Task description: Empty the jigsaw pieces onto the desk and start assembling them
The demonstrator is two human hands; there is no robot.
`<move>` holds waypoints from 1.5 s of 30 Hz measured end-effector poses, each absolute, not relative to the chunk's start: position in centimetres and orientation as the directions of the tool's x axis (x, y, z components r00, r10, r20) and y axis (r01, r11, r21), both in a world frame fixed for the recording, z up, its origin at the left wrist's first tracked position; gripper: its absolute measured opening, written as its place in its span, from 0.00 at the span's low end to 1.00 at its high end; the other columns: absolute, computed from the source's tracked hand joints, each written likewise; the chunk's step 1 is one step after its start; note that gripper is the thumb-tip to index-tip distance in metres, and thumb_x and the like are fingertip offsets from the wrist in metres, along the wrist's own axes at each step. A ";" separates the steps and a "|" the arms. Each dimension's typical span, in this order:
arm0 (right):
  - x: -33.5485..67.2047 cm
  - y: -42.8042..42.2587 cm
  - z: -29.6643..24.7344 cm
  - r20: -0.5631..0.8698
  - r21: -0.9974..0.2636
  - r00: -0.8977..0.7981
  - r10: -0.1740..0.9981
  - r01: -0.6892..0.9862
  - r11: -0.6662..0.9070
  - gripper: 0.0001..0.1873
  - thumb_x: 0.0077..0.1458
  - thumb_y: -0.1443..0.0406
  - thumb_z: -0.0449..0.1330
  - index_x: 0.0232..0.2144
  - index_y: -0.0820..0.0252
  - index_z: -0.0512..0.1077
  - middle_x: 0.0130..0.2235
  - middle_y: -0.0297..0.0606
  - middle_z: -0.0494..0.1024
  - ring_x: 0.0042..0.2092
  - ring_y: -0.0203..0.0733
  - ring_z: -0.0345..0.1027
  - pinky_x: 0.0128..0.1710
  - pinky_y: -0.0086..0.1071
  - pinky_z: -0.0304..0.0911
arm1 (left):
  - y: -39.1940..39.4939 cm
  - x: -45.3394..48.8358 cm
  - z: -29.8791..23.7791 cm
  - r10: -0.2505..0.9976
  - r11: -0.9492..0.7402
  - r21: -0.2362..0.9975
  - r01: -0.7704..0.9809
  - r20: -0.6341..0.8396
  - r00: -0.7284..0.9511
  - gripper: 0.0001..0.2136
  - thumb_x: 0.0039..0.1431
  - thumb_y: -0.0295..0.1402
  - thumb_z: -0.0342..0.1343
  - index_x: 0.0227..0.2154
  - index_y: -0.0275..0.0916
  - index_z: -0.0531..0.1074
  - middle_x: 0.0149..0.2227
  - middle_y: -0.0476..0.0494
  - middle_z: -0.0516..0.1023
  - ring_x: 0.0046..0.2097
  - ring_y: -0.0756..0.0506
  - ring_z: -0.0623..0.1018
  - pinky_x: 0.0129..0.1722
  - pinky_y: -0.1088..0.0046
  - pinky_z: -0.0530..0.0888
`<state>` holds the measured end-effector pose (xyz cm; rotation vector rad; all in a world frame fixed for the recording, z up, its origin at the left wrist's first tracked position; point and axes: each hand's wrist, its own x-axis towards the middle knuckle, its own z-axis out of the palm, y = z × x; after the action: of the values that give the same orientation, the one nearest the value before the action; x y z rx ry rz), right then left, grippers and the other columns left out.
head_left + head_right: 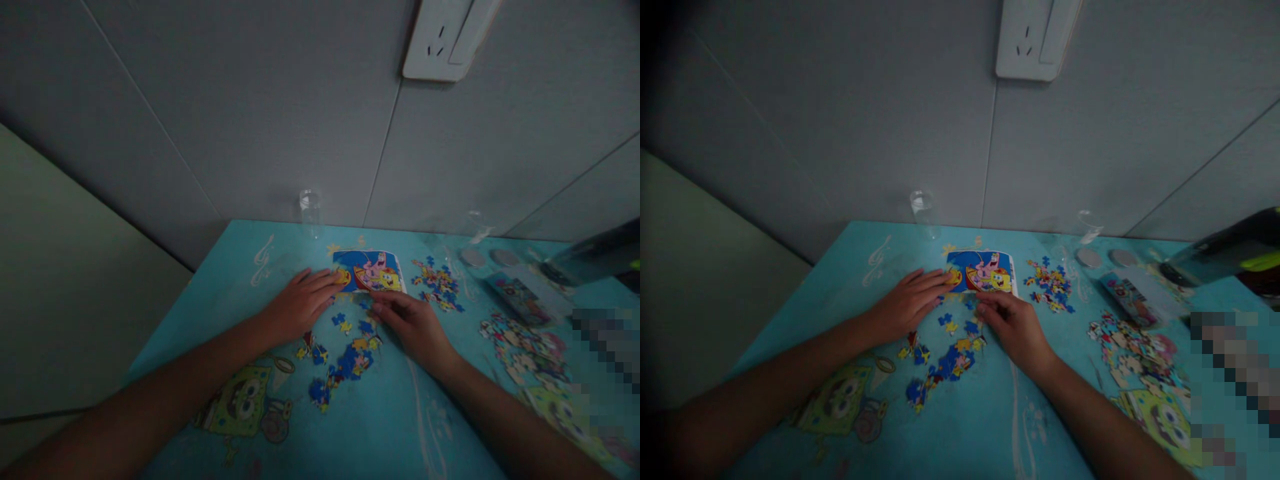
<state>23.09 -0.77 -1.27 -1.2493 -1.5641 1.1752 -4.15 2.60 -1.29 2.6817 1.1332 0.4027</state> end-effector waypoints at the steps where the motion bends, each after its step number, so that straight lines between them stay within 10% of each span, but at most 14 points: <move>1: 23.1 -0.8 -1.3 0.032 -0.967 -0.196 0.980 0.242 0.080 0.14 0.60 0.56 0.64 0.47 0.53 0.78 0.37 0.37 0.83 0.37 0.42 0.77 0.38 0.36 0.73 | 2.6 -4.2 -1.2 0.724 -0.685 0.287 0.669 0.166 0.670 0.20 0.74 0.33 0.41 0.65 0.49 0.60 0.69 0.47 0.60 0.70 0.43 0.58 0.69 0.52 0.54; 15: 23.8 0.5 -0.5 0.318 -0.683 -0.412 0.854 0.525 0.508 0.15 0.66 0.67 0.54 0.50 0.52 0.77 0.49 0.42 0.78 0.50 0.47 0.73 0.52 0.42 0.69 | 2.6 -4.0 -0.9 0.725 -0.685 0.275 0.675 0.159 0.671 0.19 0.74 0.32 0.42 0.64 0.48 0.63 0.69 0.48 0.61 0.70 0.42 0.59 0.69 0.52 0.54; 27: 22.5 -1.2 0.0 0.302 -0.495 -0.286 0.909 0.768 0.406 0.11 0.61 0.59 0.63 0.44 0.55 0.79 0.41 0.44 0.79 0.44 0.51 0.73 0.48 0.45 0.68 | 2.6 -4.0 -1.2 0.723 -0.688 0.288 0.666 0.196 0.662 0.19 0.73 0.32 0.44 0.63 0.48 0.64 0.67 0.46 0.63 0.69 0.42 0.60 0.68 0.51 0.55; 45: 22.4 -0.4 -0.9 0.337 -0.611 -0.367 0.867 0.615 0.498 0.14 0.63 0.66 0.59 0.49 0.52 0.78 0.49 0.42 0.79 0.50 0.49 0.73 0.54 0.47 0.69 | 2.6 -4.0 -1.2 0.722 -0.689 0.310 0.655 0.211 0.659 0.19 0.73 0.32 0.44 0.63 0.48 0.64 0.67 0.46 0.64 0.69 0.43 0.60 0.68 0.52 0.56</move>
<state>22.42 -0.37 -0.93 -1.2112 -2.1097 0.5132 -3.98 2.60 -1.18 2.6692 1.1219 0.4726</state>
